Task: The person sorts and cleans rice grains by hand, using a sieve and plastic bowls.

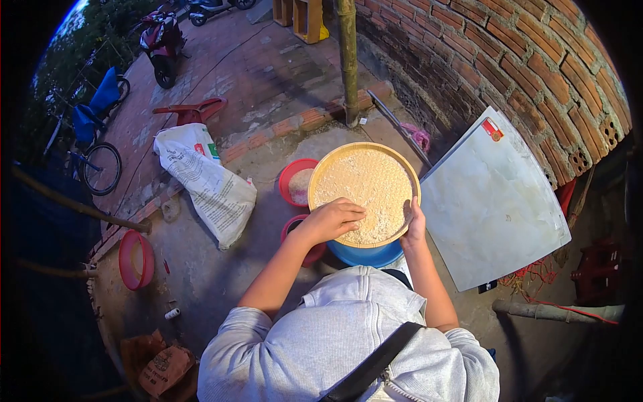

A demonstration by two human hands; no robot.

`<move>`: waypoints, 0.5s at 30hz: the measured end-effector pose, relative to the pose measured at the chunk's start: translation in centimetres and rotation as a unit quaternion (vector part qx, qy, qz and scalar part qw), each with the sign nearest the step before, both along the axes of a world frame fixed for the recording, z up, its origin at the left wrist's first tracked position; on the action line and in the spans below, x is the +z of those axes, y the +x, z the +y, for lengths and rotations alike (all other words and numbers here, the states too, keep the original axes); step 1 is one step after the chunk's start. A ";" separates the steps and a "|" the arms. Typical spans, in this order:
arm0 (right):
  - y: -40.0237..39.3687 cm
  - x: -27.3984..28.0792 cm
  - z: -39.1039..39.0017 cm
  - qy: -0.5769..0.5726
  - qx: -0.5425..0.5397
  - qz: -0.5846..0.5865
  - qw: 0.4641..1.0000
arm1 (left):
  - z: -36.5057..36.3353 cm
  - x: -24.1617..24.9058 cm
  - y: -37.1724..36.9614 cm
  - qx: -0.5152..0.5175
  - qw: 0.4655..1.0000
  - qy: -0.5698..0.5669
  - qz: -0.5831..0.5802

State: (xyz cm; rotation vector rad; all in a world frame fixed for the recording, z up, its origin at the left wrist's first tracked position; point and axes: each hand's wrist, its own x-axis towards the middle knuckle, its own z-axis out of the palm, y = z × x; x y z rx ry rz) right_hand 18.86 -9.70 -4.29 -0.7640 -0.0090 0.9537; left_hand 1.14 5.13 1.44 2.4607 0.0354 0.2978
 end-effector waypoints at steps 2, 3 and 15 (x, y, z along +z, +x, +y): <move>-0.1 0.1 0.2 -0.005 -0.004 0.012 1.000 | 0.3 -0.2 -1.1 0.002 1.000 -0.004 -0.014; -0.1 0.0 0.3 -0.005 -0.002 0.013 1.000 | 0.3 -0.3 -1.4 0.004 1.000 -0.004 -0.013; -0.7 -0.6 1.3 -0.052 0.009 -0.002 0.999 | 0.2 -0.9 -2.3 0.123 0.988 -0.091 0.008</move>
